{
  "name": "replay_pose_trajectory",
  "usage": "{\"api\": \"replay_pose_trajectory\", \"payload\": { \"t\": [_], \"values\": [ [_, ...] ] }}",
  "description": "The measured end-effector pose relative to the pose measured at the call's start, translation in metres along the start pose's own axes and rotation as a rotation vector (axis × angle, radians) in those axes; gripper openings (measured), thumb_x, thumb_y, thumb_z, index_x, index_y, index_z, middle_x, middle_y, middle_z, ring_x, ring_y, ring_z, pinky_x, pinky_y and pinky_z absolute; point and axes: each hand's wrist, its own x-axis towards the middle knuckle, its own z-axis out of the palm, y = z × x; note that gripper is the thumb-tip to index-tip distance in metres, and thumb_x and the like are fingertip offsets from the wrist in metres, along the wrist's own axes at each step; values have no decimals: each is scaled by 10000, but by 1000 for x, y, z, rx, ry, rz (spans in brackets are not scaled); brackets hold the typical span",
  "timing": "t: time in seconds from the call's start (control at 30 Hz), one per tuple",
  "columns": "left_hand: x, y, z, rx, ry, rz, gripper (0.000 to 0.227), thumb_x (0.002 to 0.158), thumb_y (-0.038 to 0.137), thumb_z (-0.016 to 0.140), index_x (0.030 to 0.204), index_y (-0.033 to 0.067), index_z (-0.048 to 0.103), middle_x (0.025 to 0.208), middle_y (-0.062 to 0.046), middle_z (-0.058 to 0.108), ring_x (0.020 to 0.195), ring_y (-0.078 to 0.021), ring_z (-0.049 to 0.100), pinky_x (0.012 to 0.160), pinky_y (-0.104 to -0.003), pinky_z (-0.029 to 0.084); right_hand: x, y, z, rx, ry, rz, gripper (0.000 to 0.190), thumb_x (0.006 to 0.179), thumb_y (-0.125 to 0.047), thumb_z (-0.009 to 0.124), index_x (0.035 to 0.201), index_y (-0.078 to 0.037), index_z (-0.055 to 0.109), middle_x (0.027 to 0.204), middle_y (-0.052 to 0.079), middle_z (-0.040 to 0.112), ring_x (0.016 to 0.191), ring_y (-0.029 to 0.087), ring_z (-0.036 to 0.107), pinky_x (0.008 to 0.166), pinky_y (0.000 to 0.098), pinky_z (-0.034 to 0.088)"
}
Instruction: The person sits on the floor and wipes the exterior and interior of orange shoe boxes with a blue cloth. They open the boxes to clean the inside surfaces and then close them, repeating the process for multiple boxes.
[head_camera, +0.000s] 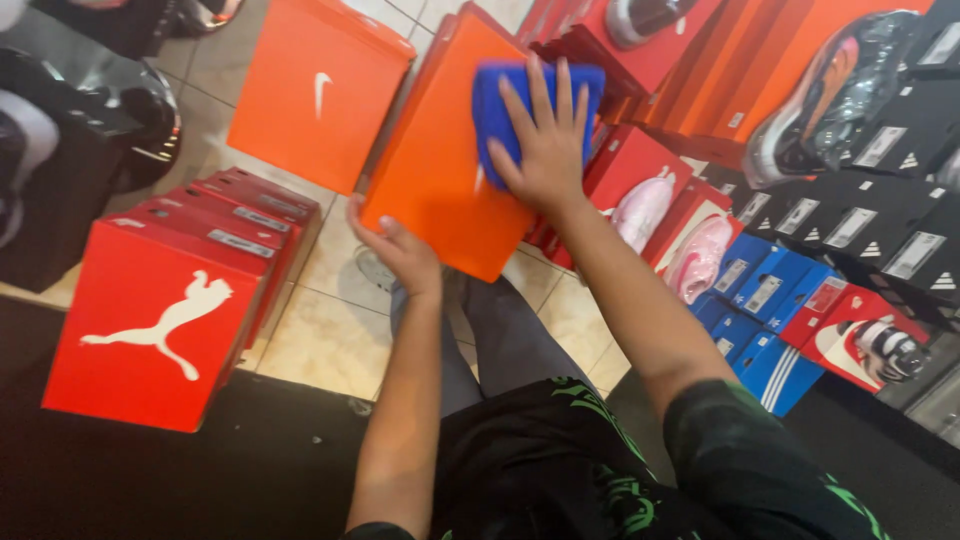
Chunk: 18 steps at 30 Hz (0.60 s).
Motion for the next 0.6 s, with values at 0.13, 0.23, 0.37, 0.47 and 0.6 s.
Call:
{"api": "replay_pose_trajectory", "payload": {
  "t": [0.13,0.23,0.37,0.47,0.6],
  "values": [
    [3,22,-2,4,-31,-40,437,1143,220,349,1525,18,283,1546,-224,398,1475,-353,399,1224,-462,350,40,-14,21,-65,-98,103,718,1059,-645,469,1664,-296,305,1718,70,125,1582,405,45,1270,659,48],
    [4,22,-2,5,3,-66,436,1146,263,346,1521,47,297,1559,-221,400,1466,-356,419,1183,-452,407,15,-46,31,-69,-220,-74,748,1073,-691,452,1686,-359,179,1743,68,38,1587,451,-34,1255,724,19],
    [4,35,-1,-25,-19,-101,477,1137,352,338,1518,66,312,1567,-211,375,1473,-359,408,1171,-462,433,-46,-44,12,81,-112,-183,843,948,-822,494,1612,-319,365,1697,102,247,1571,432,150,1213,663,85],
    [4,36,0,-24,-25,-94,468,1142,310,335,1526,47,290,1589,-228,353,1501,-358,373,1197,-458,405,-39,-14,5,54,-115,-65,955,898,-887,487,1625,-284,345,1702,126,209,1571,443,103,1226,667,21],
    [4,26,-10,-51,-97,-141,581,1135,363,350,1571,24,171,1669,-256,213,1574,-358,247,1255,-466,334,33,32,21,142,36,47,842,945,-734,621,1584,-246,371,1623,132,367,1466,445,410,1164,615,363]
  ]
}}
